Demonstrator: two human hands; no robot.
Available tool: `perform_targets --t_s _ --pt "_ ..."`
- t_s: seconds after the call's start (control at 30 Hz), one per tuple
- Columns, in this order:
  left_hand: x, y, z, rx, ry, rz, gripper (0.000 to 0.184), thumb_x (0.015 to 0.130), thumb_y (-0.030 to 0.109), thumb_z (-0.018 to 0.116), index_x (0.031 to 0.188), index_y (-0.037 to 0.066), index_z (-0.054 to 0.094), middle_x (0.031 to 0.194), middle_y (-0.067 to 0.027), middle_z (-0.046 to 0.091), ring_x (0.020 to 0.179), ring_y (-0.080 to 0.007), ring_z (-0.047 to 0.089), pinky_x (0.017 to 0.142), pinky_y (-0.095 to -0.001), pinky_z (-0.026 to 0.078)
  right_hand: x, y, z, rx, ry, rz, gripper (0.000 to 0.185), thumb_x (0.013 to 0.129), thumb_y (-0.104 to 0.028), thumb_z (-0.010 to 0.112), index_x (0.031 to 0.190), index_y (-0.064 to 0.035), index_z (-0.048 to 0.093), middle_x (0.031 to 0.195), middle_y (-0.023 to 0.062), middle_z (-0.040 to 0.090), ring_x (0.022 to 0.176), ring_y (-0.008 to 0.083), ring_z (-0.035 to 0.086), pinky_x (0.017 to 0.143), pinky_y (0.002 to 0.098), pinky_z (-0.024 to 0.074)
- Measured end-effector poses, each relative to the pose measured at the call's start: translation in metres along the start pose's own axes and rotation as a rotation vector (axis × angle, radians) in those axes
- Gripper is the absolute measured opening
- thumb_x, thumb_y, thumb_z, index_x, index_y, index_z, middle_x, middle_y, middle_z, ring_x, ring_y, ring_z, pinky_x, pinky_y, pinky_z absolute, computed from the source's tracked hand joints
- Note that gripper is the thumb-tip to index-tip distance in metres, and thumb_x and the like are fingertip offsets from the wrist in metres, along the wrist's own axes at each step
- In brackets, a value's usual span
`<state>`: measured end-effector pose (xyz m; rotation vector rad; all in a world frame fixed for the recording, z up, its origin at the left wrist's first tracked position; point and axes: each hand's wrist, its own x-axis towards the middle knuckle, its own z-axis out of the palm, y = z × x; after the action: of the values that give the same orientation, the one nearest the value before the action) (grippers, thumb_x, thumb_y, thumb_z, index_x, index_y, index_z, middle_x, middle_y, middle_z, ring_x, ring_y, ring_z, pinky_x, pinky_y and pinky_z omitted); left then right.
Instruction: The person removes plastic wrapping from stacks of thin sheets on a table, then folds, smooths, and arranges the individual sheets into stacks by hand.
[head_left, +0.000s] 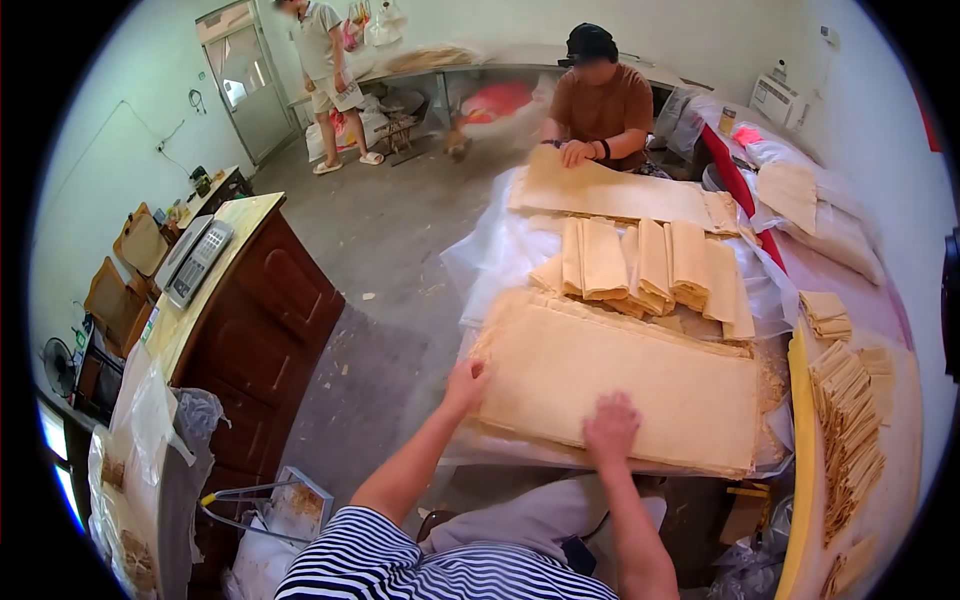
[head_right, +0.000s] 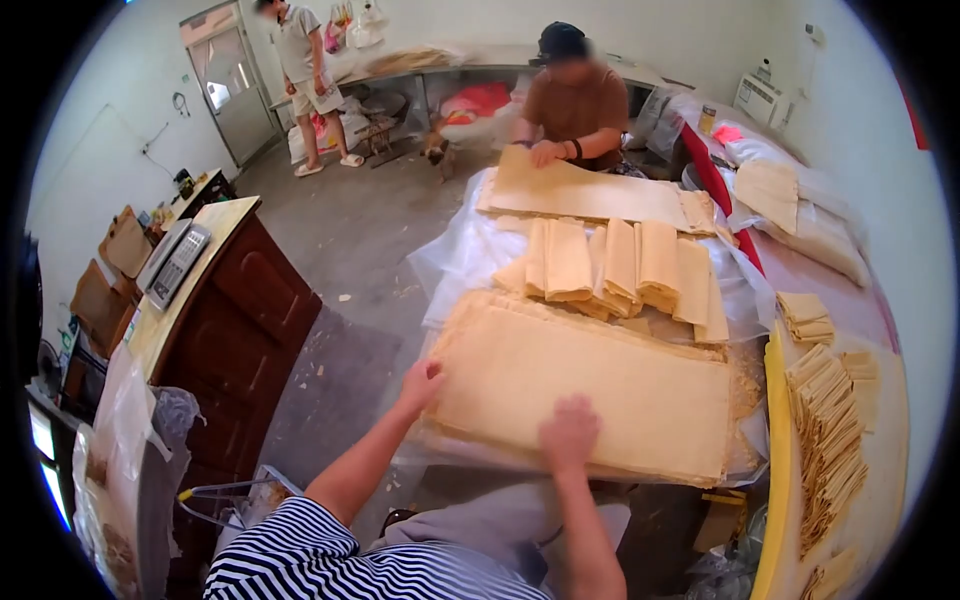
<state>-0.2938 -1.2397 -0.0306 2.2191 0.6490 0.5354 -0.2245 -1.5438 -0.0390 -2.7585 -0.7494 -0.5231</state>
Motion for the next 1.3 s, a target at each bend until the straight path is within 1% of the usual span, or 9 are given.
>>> perform_targets --t_s 0.17,0.23,0.27,0.47,0.57,0.63,0.77,1.03,1.3 --pt "0.001 0.007 0.004 -0.133 -0.071 -0.087 0.024 0.072 0.018 0.060 0.091 0.004 0.061 0.081 -0.0143 0.059 0.082 -0.0310 0.056 0.075 -0.0382 0.045 -0.005 -0.074 -0.032 0.200 -0.091 -0.125 0.064 0.066 -0.035 0.069 0.121 -0.0094 0.048 0.131 0.0163 0.039 0.125 0.0321 0.032 0.100 0.0512 0.0232" --pt "0.000 0.004 0.006 0.204 0.211 0.311 0.021 0.071 0.014 0.058 0.088 0.003 0.061 0.077 -0.0151 0.059 0.080 -0.0327 0.056 0.072 -0.0390 0.045 -0.005 -0.082 -0.032 0.186 -0.112 -0.128 0.069 0.062 -0.036 0.072 0.121 -0.0105 0.047 0.130 0.0148 0.039 0.124 0.0310 0.032 0.100 0.0488 0.0234" --pt "-0.004 0.002 0.008 0.204 0.208 0.308 0.021 0.071 0.014 0.058 0.088 0.003 0.061 0.077 -0.0151 0.059 0.080 -0.0327 0.056 0.072 -0.0390 0.045 -0.004 -0.082 -0.033 0.185 -0.116 -0.127 0.069 0.062 -0.036 0.072 0.121 -0.0105 0.047 0.130 0.0148 0.039 0.124 0.0310 0.032 0.100 0.0488 0.0234" --pt "-0.025 0.020 -0.006 0.056 -0.144 0.187 0.021 0.072 0.012 0.057 0.090 0.000 0.060 0.078 -0.0144 0.061 0.077 -0.0321 0.057 0.069 -0.0376 0.046 0.002 -0.079 -0.037 0.172 -0.082 -0.196 0.065 0.061 -0.034 0.070 0.117 -0.0094 0.050 0.126 0.0156 0.042 0.119 0.0318 0.036 0.096 0.0492 0.0269" --pt "-0.019 0.009 0.003 -0.263 -0.072 -0.044 0.025 0.075 0.015 0.059 0.095 0.000 0.060 0.085 -0.0137 0.063 0.080 -0.0262 0.060 0.069 -0.0341 0.047 0.003 -0.078 -0.038 0.140 -0.136 -0.170 0.070 0.062 -0.038 0.072 0.122 -0.0124 0.047 0.129 0.0122 0.040 0.122 0.0282 0.033 0.099 0.0454 0.0240" --pt "-0.010 0.016 -0.004 -0.455 -0.257 -0.276 0.029 0.078 0.020 0.060 0.098 0.000 0.059 0.088 -0.0113 0.064 0.082 -0.0189 0.061 0.069 -0.0302 0.047 0.002 -0.077 -0.038 0.146 -0.130 -0.165 0.068 0.063 -0.040 0.071 0.121 -0.0116 0.048 0.128 0.0125 0.041 0.122 0.0281 0.034 0.099 0.0451 0.0240" --pt "-0.015 0.045 -0.025 -0.260 -0.518 -0.211 0.033 0.079 0.024 0.062 0.101 0.000 0.059 0.090 -0.0079 0.062 0.080 -0.0155 0.058 0.070 -0.0289 0.047 0.001 -0.078 -0.038 0.156 -0.104 -0.164 0.065 0.065 -0.041 0.070 0.119 -0.0108 0.050 0.127 0.0134 0.043 0.121 0.0285 0.035 0.099 0.0454 0.0243" --pt "-0.041 0.081 -0.035 -0.791 -0.793 -0.192 0.053 0.077 0.016 0.063 0.125 0.002 0.045 0.106 -0.0057 0.057 0.088 -0.0116 0.055 0.077 -0.0270 0.046 0.011 -0.088 -0.037 0.347 -0.161 -0.095 0.049 0.073 -0.039 0.064 0.112 -0.0106 0.053 0.114 0.0096 0.054 0.109 0.0252 0.048 0.092 0.0408 0.0318" --pt "-0.044 0.081 -0.028 -0.998 -0.709 -0.177 0.058 0.077 0.016 0.064 0.128 0.001 0.040 0.111 -0.0080 0.056 0.098 -0.0145 0.054 0.082 -0.0286 0.046 0.019 -0.098 -0.034 0.405 -0.165 -0.118 0.049 0.076 -0.038 0.062 0.115 -0.0110 0.052 0.107 0.0101 0.059 0.099 0.0260 0.055 0.087 0.0398 0.0353"
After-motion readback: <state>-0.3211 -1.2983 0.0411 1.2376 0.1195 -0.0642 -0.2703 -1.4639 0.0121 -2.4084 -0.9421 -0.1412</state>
